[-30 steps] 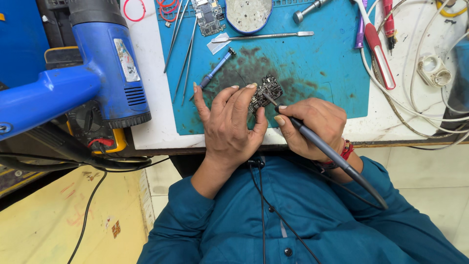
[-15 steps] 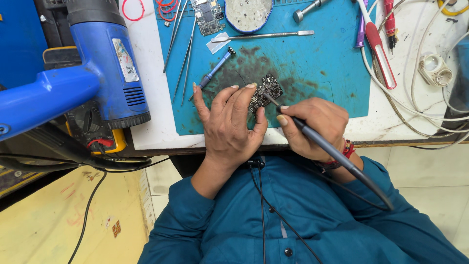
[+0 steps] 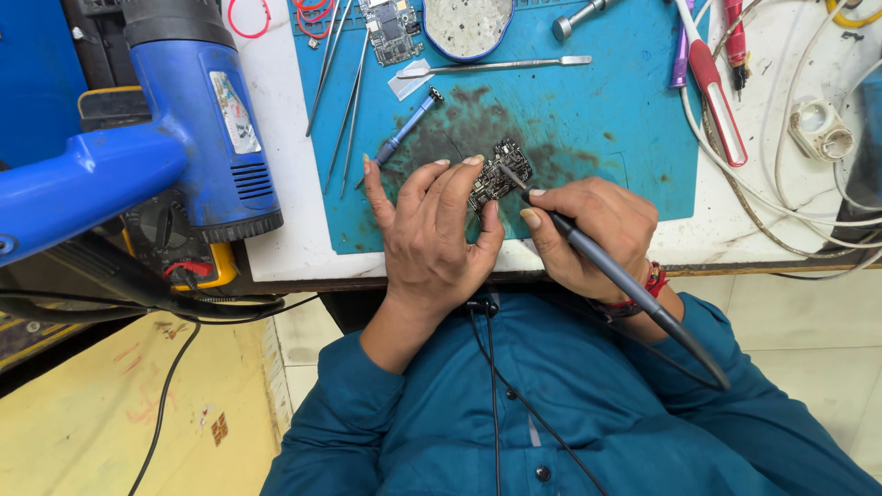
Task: The person solders a small circuit board on a workbench mat, holding the board steady with one hand while applying a soldering iron to its components. They reposition the board, use tweezers to handle small parts, and continue soldering different points on the board.
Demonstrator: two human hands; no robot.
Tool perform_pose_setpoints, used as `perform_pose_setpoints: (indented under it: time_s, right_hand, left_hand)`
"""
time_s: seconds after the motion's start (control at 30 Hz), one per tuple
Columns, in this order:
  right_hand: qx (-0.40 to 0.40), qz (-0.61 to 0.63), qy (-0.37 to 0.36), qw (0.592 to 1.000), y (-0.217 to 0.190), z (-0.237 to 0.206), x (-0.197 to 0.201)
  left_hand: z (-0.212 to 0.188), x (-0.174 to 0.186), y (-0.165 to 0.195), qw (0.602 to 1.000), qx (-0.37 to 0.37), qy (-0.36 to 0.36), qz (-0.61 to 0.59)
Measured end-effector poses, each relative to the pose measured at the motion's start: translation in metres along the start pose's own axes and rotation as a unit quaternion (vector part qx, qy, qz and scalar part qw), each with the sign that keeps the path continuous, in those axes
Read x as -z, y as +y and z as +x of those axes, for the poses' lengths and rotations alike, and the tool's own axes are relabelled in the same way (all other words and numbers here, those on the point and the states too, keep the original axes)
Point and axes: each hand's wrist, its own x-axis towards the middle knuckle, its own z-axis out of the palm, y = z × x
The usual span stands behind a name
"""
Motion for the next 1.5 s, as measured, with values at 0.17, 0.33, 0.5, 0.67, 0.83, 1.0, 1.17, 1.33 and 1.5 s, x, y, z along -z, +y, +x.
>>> perform_pose_setpoints:
  time_s: [0.17, 0.33, 0.5, 0.67, 0.83, 1.0, 1.17, 1.33, 1.5]
  right_hand:
    - [-0.002, -0.009, -0.004, 1.0, 0.0, -0.001, 0.001]
    - [-0.012, 0.007, 0.015, 1.0, 0.001, -0.004, 0.001]
    - [-0.031, 0.006, 0.032, 0.999, 0.001, -0.01, 0.002]
    - [-0.033, 0.013, 0.038, 0.999, 0.004, -0.01, 0.001]
    - [-0.029, 0.03, 0.027, 0.999, 0.004, -0.009, 0.002]
    - [-0.027, 0.039, 0.009, 0.999, 0.003, -0.006, 0.004]
    - [-0.023, 0.044, -0.01, 0.999, 0.002, -0.004, 0.006]
    - [-0.016, 0.048, -0.011, 0.999, 0.002, -0.003, 0.004]
    - [-0.012, 0.048, -0.006, 0.999, 0.002, -0.003, 0.003]
  left_hand:
    - [0.0, 0.001, 0.0, 1.0, 0.002, -0.003, -0.001]
    - [0.0, 0.001, 0.0, 1.0, -0.002, 0.003, 0.007]
    - [-0.003, 0.004, -0.002, 0.999, -0.003, 0.001, -0.047]
    - [0.002, 0.007, -0.001, 0.997, 0.0, -0.008, -0.081]
    - [0.009, 0.009, -0.001, 0.995, -0.019, -0.073, -0.059]
    - [0.007, 0.007, 0.0, 0.997, -0.023, -0.049, -0.051]
    - [0.004, 0.005, -0.002, 0.997, -0.02, -0.044, -0.052]
    - [0.004, 0.006, -0.002, 0.997, -0.017, -0.046, -0.054]
    - [0.004, 0.005, -0.001, 0.998, -0.017, -0.043, -0.05]
